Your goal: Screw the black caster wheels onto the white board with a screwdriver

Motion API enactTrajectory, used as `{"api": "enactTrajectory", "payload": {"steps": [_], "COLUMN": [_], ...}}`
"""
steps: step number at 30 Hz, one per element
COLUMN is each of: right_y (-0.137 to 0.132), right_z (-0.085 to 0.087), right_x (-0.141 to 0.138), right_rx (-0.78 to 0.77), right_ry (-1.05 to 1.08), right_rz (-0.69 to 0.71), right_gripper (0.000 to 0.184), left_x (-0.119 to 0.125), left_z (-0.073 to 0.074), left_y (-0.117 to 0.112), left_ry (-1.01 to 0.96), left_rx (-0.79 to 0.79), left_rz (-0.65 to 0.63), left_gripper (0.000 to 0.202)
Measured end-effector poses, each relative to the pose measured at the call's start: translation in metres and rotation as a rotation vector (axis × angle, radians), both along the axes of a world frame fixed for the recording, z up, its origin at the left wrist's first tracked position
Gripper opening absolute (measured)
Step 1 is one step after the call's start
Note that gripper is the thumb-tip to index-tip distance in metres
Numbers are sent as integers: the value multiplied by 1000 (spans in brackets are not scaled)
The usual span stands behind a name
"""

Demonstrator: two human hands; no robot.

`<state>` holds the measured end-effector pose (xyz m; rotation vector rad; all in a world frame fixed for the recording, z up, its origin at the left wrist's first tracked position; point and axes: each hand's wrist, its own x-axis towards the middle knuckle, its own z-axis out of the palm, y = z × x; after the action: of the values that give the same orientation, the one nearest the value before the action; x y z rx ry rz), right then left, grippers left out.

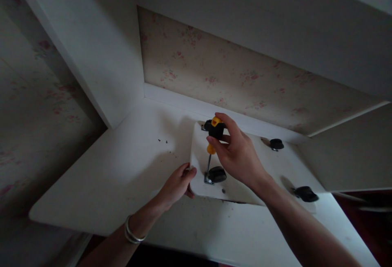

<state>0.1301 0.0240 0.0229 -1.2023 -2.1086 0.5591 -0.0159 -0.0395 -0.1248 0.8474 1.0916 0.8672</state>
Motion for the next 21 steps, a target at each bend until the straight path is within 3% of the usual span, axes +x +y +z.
{"api": "enactTrajectory", "payload": {"steps": [10, 17, 21], "right_y": [-6, -15, -11], "right_z": [9, 17, 17], "right_x": [-19, -26, -19], "right_rx": [198, 194, 181], "right_ry": [-270, -409, -401], "right_rz": [-53, 34, -4], "right_gripper": [48, 47, 49], "left_x": [2, 2, 2], "left_z": [-5, -5, -4], "left_y": [1, 1, 1], "left_ry": [-5, -12, -18], "left_rx": [-5, 33, 28], "left_rz": [16, 19, 21], "left_gripper": [42, 41, 40]}}
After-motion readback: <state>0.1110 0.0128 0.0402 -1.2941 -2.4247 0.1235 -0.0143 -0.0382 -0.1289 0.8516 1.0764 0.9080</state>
